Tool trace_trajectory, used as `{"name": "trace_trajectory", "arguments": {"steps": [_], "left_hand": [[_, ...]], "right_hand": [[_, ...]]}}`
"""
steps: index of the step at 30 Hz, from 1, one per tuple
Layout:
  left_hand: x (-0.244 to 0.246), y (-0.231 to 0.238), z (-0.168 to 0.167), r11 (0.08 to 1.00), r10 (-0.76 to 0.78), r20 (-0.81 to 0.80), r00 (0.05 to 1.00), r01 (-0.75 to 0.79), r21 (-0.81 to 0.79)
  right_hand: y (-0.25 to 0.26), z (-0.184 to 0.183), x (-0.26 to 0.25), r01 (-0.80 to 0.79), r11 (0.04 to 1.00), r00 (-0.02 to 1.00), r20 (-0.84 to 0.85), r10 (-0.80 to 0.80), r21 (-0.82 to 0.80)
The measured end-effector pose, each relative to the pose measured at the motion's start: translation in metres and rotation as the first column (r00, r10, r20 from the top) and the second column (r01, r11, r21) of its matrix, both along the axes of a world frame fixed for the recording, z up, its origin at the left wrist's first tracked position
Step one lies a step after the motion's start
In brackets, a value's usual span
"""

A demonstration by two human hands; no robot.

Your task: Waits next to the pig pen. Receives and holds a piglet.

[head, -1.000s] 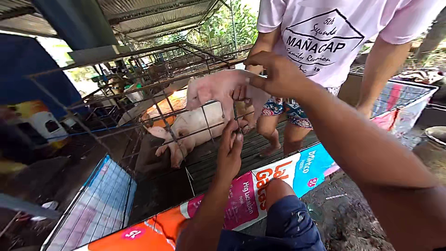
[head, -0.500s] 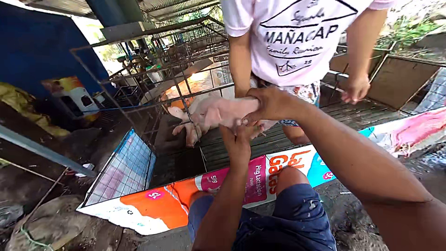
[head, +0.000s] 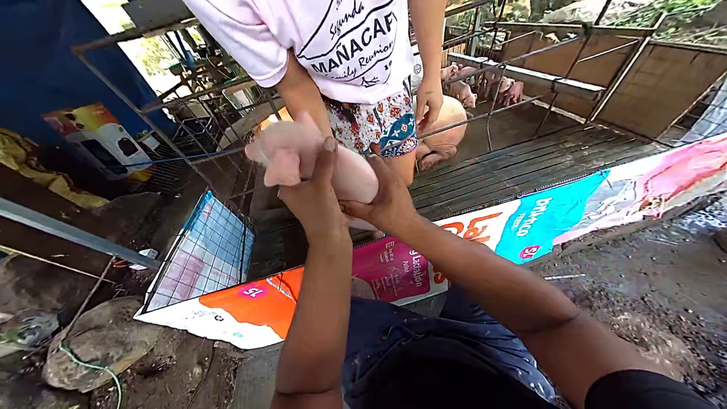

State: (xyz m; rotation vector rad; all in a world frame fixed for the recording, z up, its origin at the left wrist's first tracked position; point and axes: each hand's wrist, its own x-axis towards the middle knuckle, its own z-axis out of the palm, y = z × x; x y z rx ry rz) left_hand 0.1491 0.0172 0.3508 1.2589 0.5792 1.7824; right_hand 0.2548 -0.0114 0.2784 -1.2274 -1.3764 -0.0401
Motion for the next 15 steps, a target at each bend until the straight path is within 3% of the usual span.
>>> {"name": "trace_trajectory", "arguments": {"steps": [5,10,12,15], "left_hand": [[-0.026,-0.019,0.015,0.991,-0.103,-0.308,0.946,0.125,0.053],[-0.023,-0.03,0.011,0.978,0.096,-0.635,0.767,0.045,0.202],[-0.016,-0.033,0.01,0.955,0.201,-0.674,0.711,0.012,0.297],[-0.003,-0.037,0.016,0.906,0.198,-0.631,0.75,0.106,0.41]], "right_hand": [[-0.012,-0.029,-0.044,-0.012,0.995,0.963,-0.268,0.039,0.102],[-0.016,-0.052,-0.074,0.096,0.967,0.903,-0.429,0.014,0.234],[-0.019,-0.053,-0.08,0.121,0.958,0.876,-0.481,0.021,0.262],[-0.022,-0.047,-0.079,0.163,0.932,0.846,-0.533,0.037,0.323]]}}
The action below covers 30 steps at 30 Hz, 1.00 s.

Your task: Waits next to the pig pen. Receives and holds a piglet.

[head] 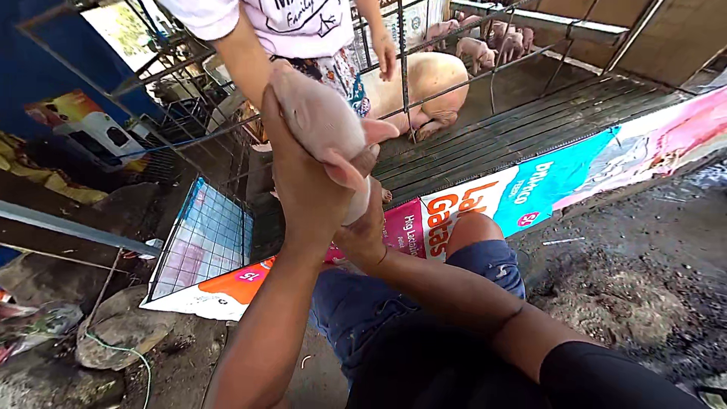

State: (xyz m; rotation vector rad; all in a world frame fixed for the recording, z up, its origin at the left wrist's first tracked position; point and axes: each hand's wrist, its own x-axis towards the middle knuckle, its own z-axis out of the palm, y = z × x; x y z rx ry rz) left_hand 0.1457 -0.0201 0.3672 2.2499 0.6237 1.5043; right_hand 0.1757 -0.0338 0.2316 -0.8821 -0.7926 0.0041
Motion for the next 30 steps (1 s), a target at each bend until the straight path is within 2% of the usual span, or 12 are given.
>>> {"name": "trace_trajectory", "arguments": {"steps": [3,7,9,11,12,13,15,16,18,21,24,30], "left_hand": [[0.011,0.007,0.016,0.991,-0.132,0.045,0.99,0.131,0.027],[0.026,0.032,0.047,0.966,-0.248,0.157,0.956,0.257,-0.039],[0.039,0.04,0.058,0.917,-0.355,0.301,0.885,0.392,-0.07],[0.055,0.039,0.062,0.84,-0.445,0.447,0.776,0.534,-0.091],[0.064,0.034,0.061,0.803,-0.475,0.492,0.729,0.588,-0.096],[0.072,0.029,0.058,0.766,-0.503,0.523,0.688,0.635,-0.099],[0.087,0.012,0.04,0.696,-0.556,0.553,0.62,0.711,-0.097],[0.091,0.005,0.026,0.669,-0.59,0.544,0.597,0.738,-0.083],[0.092,-0.004,-0.007,0.705,-0.621,0.45,0.641,0.708,-0.036],[0.083,-0.01,-0.054,0.767,-0.586,0.343,0.734,0.639,-0.055],[0.081,-0.001,-0.086,0.71,-0.623,0.396,0.675,0.7,-0.077],[0.1,-0.01,-0.1,0.657,-0.545,0.6,0.586,0.743,-0.128]], "right_hand": [[-0.005,0.019,0.013,0.039,0.999,0.999,0.007,-0.039,-0.02],[-0.028,0.055,0.053,-0.054,0.986,0.983,0.167,0.081,-0.161],[-0.061,0.059,0.066,-0.086,0.99,0.969,0.222,0.109,-0.111],[-0.1,0.046,0.065,-0.249,0.968,0.957,0.164,0.241,0.029],[-0.116,0.038,0.06,-0.439,0.897,0.898,0.073,0.434,0.057],[-0.126,0.03,0.058,-0.67,0.739,0.738,-0.047,0.673,0.07],[-0.126,0.017,0.057,-0.899,0.351,0.262,-0.322,0.91,0.261],[-0.123,0.011,0.057,-0.874,0.312,0.147,-0.41,0.9,0.371],[-0.115,0.001,0.065,-0.754,0.385,0.075,-0.512,0.856,0.533],[-0.105,0.002,0.094,-0.485,0.533,0.111,-0.555,0.824,0.694],[-0.103,0.016,0.118,-0.269,0.555,0.152,-0.534,0.832,0.787],[-0.078,0.039,0.143,-0.1,0.639,0.116,-0.628,0.769,0.763]]}}
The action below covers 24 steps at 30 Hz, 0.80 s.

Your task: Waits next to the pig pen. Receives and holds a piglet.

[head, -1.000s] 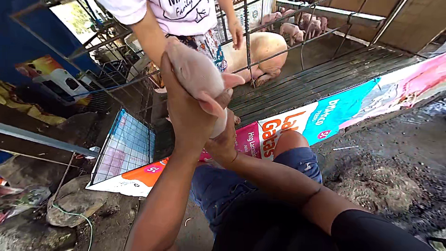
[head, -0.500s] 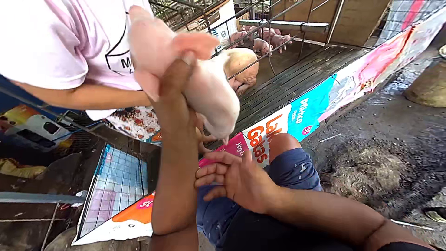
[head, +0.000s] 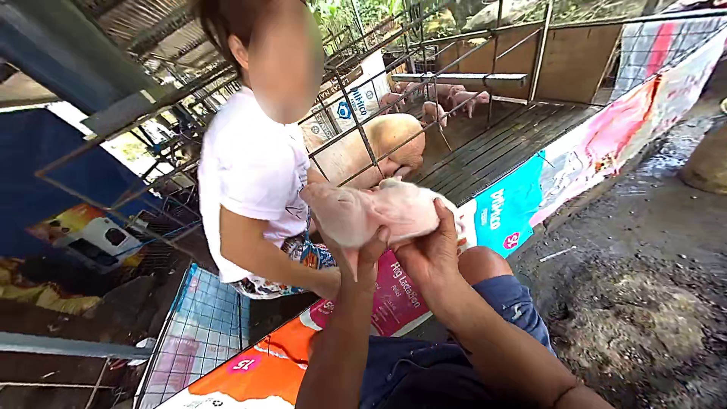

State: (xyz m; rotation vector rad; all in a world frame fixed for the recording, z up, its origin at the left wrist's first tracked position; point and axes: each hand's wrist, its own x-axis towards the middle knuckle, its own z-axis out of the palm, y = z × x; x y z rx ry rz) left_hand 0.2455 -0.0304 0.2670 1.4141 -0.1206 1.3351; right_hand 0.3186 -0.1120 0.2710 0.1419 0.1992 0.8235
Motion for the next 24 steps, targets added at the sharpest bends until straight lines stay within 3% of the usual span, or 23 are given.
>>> {"name": "trace_trajectory", "arguments": {"steps": [3,7,12,18,21,24], "left_hand": [[-0.001,0.004,0.008,0.995,-0.089,0.009,0.996,0.09,-0.053],[-0.021,0.014,0.03,0.955,-0.19,-0.092,0.977,0.163,-0.248],[-0.029,0.013,0.048,0.852,0.01,-0.245,0.969,-0.136,-0.506],[-0.04,0.009,0.041,0.802,0.262,-0.27,0.926,-0.365,-0.473],[-0.048,0.012,0.032,0.75,0.393,-0.218,0.894,-0.448,-0.487],[-0.055,0.018,0.028,0.765,0.459,-0.12,0.881,-0.46,-0.452]], "right_hand": [[0.023,-0.001,0.02,0.066,0.989,0.997,0.021,-0.069,0.132],[0.042,-0.01,0.041,0.148,0.96,0.954,0.223,-0.202,0.236],[0.049,-0.035,0.032,0.155,0.949,0.856,0.443,-0.267,0.273],[0.054,-0.075,0.005,0.082,0.942,0.749,0.603,-0.274,0.326],[0.057,-0.086,-0.006,0.041,0.945,0.707,0.659,-0.257,0.324],[0.062,-0.093,-0.016,-0.006,0.946,0.67,0.703,-0.237,0.325]]}}
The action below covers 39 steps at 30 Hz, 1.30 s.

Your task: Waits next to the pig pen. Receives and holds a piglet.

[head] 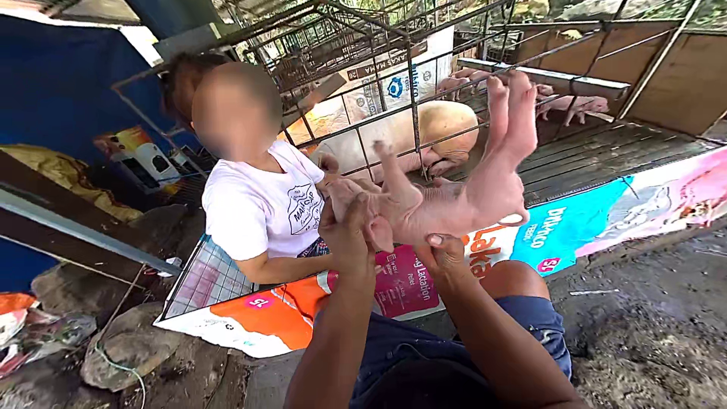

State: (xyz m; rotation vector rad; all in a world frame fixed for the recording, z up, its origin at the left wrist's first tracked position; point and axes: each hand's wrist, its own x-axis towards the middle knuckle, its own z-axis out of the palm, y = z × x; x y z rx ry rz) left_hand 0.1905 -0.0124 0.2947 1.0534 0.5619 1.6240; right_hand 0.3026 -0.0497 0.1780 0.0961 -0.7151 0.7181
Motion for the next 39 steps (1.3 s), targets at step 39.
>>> {"name": "trace_trajectory", "arguments": {"steps": [39], "left_hand": [[-0.077,0.033,0.003,0.95,-0.247,0.4,0.882,0.303,-0.081]], "right_hand": [[0.041,0.008,-0.046,-0.277,0.96,0.949,0.172,0.265,0.047]]}}
